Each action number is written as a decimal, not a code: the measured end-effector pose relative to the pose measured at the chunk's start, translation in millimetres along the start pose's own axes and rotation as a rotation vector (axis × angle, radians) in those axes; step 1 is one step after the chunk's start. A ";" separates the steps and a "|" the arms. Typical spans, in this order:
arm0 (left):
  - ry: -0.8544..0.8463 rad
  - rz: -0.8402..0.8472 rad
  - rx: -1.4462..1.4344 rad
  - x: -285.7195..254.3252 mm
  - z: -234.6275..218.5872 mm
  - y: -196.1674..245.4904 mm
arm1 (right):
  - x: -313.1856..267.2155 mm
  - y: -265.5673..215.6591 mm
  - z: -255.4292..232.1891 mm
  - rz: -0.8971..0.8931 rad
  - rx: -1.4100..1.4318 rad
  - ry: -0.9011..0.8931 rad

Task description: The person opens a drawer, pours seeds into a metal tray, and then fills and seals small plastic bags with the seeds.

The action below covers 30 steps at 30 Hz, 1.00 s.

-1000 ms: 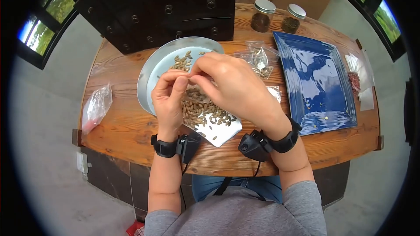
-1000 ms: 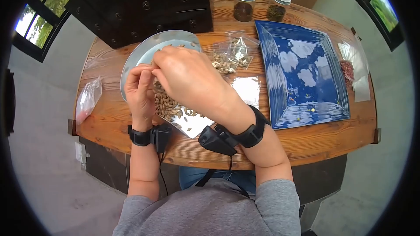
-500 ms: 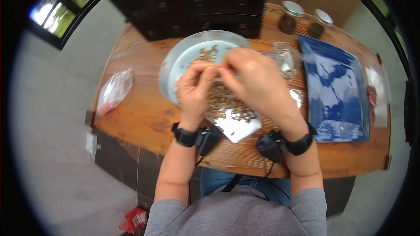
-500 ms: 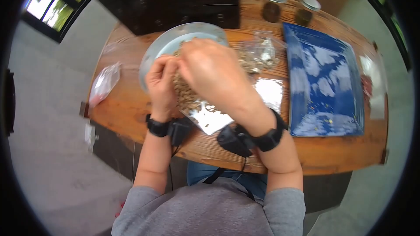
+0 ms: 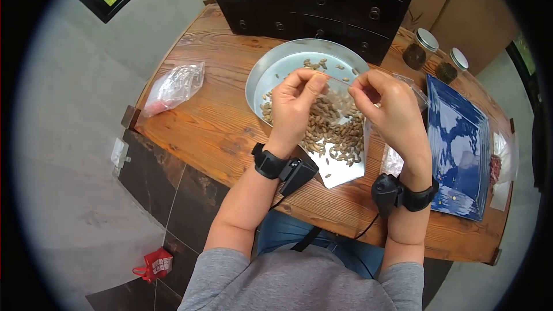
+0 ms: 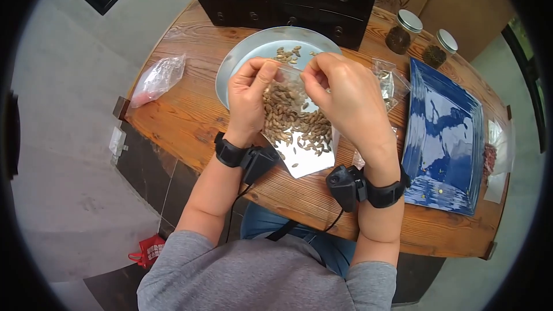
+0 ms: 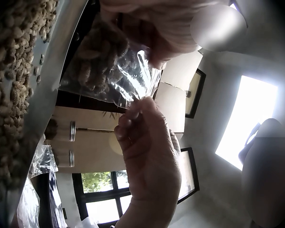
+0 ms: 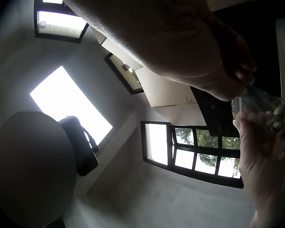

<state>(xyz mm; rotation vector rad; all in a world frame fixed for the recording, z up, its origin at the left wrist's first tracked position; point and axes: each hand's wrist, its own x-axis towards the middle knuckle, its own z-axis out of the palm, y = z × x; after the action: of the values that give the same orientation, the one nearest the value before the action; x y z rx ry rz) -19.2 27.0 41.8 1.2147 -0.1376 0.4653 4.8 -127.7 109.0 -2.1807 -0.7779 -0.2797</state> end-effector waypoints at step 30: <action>0.210 -0.120 -0.214 11.2 -14.4 -1.9 | -5.2 110.9 -65.0 0.485 -0.296 0.104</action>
<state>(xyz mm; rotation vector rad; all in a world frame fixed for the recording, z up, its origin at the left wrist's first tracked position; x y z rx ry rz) -10.3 42.8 38.9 0.9527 0.0645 0.4583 72.2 -234.1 82.5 -2.5268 -0.1386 -0.2676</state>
